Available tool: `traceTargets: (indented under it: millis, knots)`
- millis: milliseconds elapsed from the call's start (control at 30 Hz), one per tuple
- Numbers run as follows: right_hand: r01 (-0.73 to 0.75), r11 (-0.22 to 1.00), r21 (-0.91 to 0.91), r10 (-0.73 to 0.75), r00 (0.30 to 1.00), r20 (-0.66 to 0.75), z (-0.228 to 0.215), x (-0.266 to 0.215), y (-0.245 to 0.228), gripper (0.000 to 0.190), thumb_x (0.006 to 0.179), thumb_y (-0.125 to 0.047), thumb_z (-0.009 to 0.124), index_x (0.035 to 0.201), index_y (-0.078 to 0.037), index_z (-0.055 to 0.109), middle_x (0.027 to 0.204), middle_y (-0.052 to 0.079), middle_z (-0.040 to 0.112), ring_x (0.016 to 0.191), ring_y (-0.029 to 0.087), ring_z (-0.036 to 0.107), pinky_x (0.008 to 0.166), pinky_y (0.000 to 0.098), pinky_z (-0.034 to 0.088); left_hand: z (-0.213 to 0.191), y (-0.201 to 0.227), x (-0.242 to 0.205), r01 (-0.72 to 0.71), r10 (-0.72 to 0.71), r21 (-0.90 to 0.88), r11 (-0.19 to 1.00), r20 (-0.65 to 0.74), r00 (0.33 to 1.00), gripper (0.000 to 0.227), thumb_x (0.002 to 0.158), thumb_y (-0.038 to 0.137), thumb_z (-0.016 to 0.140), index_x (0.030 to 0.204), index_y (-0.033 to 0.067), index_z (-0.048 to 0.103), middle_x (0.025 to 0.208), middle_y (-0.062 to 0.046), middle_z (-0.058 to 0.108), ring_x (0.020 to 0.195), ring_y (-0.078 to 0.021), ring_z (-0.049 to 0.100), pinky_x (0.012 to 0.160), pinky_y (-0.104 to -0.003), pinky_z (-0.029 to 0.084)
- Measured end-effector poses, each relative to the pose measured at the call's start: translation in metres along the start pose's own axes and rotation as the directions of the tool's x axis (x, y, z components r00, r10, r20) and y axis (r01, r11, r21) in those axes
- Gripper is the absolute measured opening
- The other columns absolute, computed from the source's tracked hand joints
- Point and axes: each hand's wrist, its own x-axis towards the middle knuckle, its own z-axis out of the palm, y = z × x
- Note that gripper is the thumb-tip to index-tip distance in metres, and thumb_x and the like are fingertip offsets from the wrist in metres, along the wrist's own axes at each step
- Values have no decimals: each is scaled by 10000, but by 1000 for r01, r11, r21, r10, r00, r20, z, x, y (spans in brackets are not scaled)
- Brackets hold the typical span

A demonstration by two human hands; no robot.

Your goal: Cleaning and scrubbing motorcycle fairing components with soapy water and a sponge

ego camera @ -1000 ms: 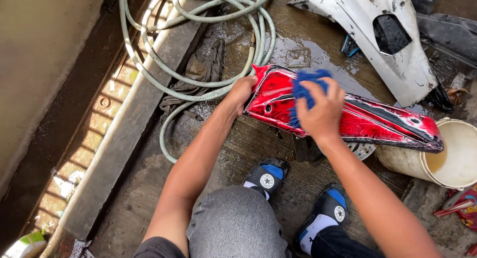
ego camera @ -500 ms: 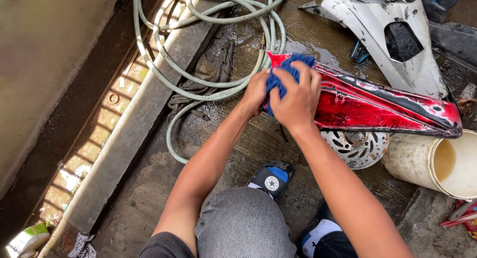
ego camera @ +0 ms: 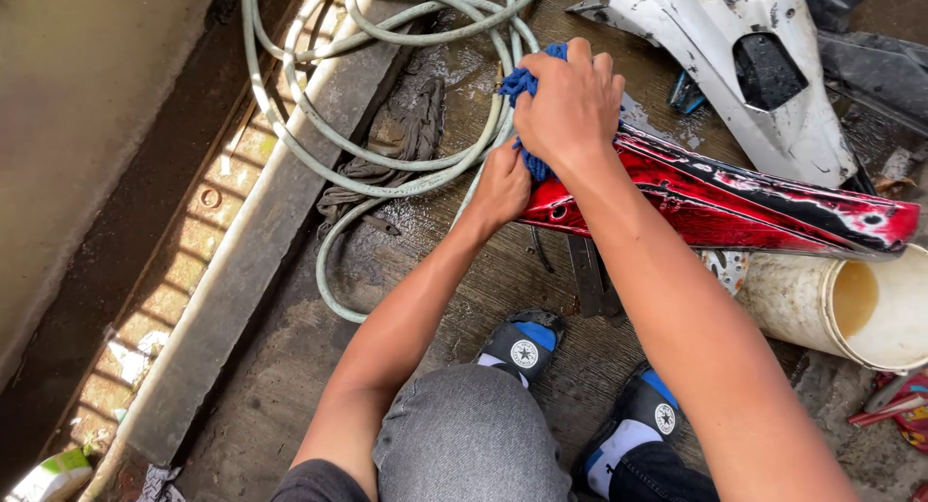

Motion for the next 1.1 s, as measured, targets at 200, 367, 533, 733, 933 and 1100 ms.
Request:
traceTargets:
  millis: [200,367,533,733,933,1100]
  knots:
    - [246,967,-62,-246,852,-463,9,-58,34,213,811,-67,714,980,-174,788,1166,95,587,1024,279,472,889,412,397,-3,-14,4,-24,25,-58,998,8,1000,245,1045,153,436,1091,-11,612,908,-102,668,747,-169,557,682,-347,491]
    - [98,992,85,-17,745,-667,41,-104,128,328,714,-77,605,992,-202,725,1149,69,597,1065,356,593,911,488,449,-7,-10,4,34,-35,38,999,35,999,384,1083,287,406,821,87,603,693,-96,567,750,-195,545,726,-414,497]
    - [-44,994,99,101,701,-706,31,-120,117,261,844,-305,627,1057,-155,645,1300,148,541,1183,434,522,1004,566,379,-7,4,4,64,-81,163,984,99,992,394,1078,377,410,903,71,586,742,-227,628,759,-373,620,721,-516,474]
    - [76,997,-3,-54,677,-734,47,-93,16,369,962,-572,563,950,-209,631,1316,133,542,1233,442,496,1017,587,357,-6,23,4,33,-69,200,979,179,981,289,1047,343,432,1013,84,557,870,-248,657,883,-410,640,794,-518,470]
    - [78,997,-8,-59,684,-727,36,-96,20,190,931,-384,583,932,-207,652,1144,25,607,1059,306,587,860,443,455,3,32,1,137,-145,107,985,69,987,296,1048,308,401,970,78,571,833,-141,608,859,-291,579,778,-450,475]
    - [26,1000,1,-18,699,-715,49,-106,91,359,867,-360,639,1207,-252,688,1111,6,615,969,272,619,804,419,490,17,34,0,257,-257,362,896,-48,965,490,1095,415,271,947,42,554,802,-308,598,840,-529,615,751,-585,451]
